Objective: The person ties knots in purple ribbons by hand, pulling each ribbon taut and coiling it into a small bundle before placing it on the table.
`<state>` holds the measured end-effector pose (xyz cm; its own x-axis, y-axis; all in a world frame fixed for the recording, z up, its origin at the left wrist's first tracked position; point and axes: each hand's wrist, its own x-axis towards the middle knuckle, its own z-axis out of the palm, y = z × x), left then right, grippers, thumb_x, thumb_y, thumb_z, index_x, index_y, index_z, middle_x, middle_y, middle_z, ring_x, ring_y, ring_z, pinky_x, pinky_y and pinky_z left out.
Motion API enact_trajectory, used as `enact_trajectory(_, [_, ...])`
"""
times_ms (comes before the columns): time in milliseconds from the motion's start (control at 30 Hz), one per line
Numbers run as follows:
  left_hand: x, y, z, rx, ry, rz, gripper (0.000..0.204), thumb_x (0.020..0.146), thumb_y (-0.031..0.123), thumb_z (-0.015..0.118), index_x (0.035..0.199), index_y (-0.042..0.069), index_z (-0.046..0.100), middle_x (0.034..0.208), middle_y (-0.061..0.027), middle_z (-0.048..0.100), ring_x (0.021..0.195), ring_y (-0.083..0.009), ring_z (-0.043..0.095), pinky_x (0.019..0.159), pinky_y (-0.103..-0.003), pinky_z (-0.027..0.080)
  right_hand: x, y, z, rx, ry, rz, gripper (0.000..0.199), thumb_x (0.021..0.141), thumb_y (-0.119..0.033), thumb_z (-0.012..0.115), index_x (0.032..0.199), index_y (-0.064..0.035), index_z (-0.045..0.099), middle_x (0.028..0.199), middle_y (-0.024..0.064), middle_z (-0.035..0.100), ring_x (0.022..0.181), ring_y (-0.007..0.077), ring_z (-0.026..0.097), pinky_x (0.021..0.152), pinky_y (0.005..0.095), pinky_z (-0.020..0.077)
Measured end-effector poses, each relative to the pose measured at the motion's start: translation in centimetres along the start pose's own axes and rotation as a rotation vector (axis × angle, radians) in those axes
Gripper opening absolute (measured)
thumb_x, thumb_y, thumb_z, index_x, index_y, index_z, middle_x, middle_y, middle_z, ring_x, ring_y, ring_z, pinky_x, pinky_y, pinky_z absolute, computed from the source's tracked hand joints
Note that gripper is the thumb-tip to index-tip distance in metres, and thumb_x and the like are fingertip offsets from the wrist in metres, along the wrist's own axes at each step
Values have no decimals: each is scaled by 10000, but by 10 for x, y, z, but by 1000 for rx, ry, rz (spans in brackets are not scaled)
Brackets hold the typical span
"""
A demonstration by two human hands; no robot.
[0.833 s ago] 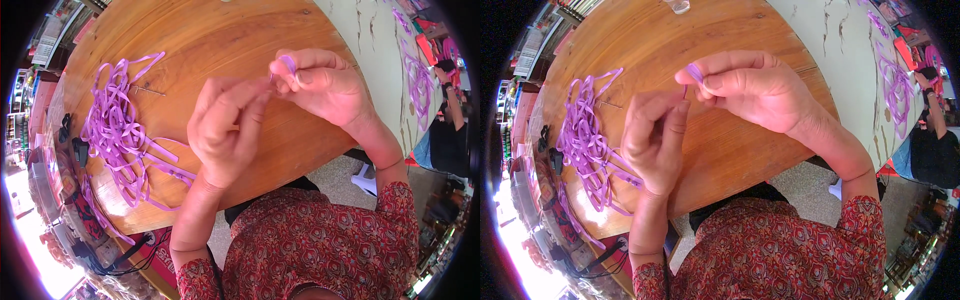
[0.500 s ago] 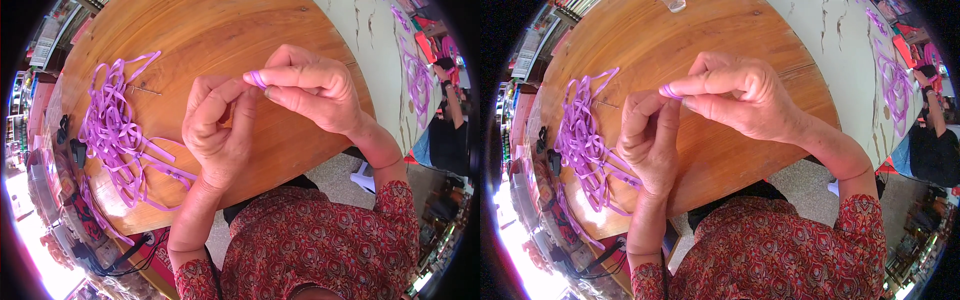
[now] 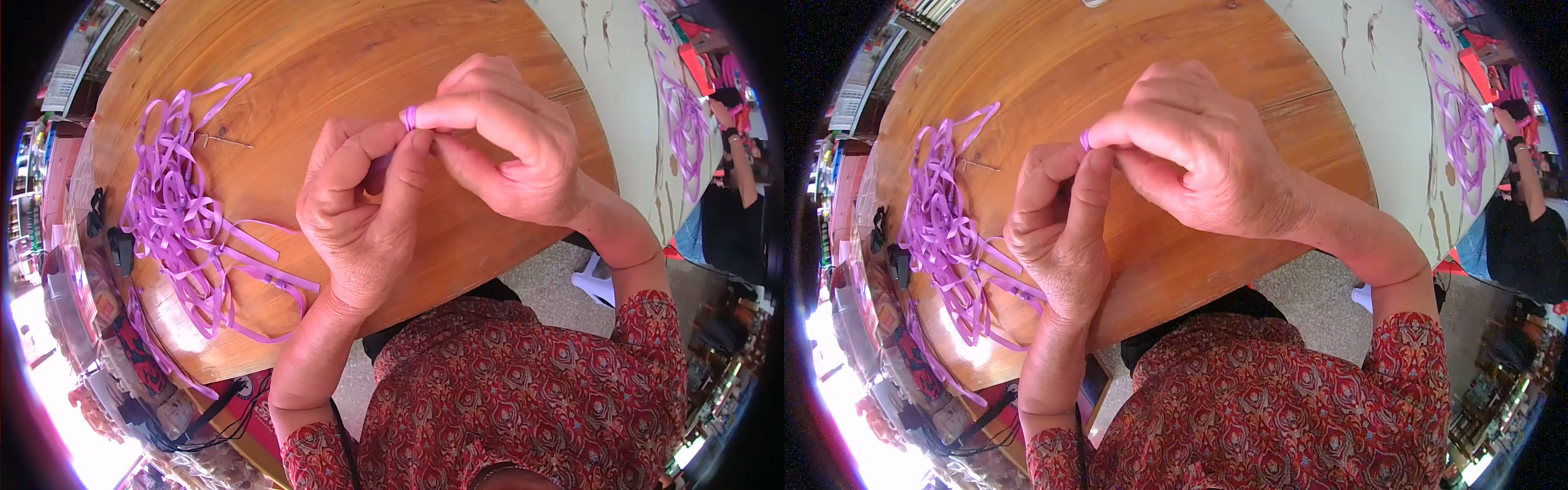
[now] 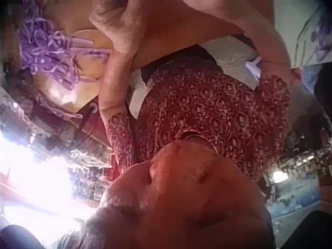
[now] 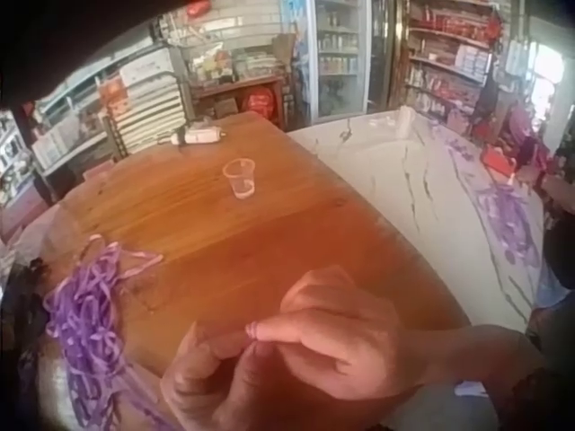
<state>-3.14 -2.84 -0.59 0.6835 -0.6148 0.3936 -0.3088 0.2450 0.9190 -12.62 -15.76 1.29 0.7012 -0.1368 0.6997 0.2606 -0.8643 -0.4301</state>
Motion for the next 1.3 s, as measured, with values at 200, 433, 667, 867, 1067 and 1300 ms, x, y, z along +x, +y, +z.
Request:
enact_trajectory(200, [0,-1,-4,-177,-28,-47,69,825,-34,647,890,-12,647,836,-7,544,684,-37,448,596,-164,360,2,-4,-4,524,-52,422,280,762,83,655,1023,-11,623,859,49,613,832,144,586,760,260,475])
enact_trajectory(433, [3,-1,-13,-293,-134,-208,66,835,-49,616,888,-21,643,828,-9,537,702,-57,453,636,-186,377,4,5,-7,456,-209,305,217,762,50,652,973,4,650,817,51,595,796,159,580,729,271,459])
enact_trajectory(667, [9,6,-21,-139,-209,-430,32,829,-24,632,857,-23,648,770,19,560,690,-43,478,627,-181,387,2,13,-3,-77,-115,-282,285,616,-100,665,883,-3,687,765,37,581,735,199,575,645,317,431])
enact_trajectory(867, [14,2,-25,-316,-321,-654,52,818,-9,659,868,5,666,791,17,617,702,-45,523,641,-174,419,4,24,-7,-14,-132,-410,315,610,-138,646,891,-5,696,777,50,600,748,206,585,629,313,445])
enact_trajectory(1067, [13,8,-18,-360,-303,-691,82,811,-8,673,890,-8,651,800,0,628,714,-46,547,660,-180,449,24,14,-35,194,-168,-182,148,779,-71,696,891,17,654,792,86,611,710,212,592,616,293,445])
enact_trajectory(1300, [8,7,-15,-284,-187,-529,55,834,-2,640,888,-13,634,784,7,609,693,-44,532,640,-179,443,15,14,-28,59,-158,-90,162,846,-122,622,936,6,663,825,104,602,739,256,583,637,339,443])
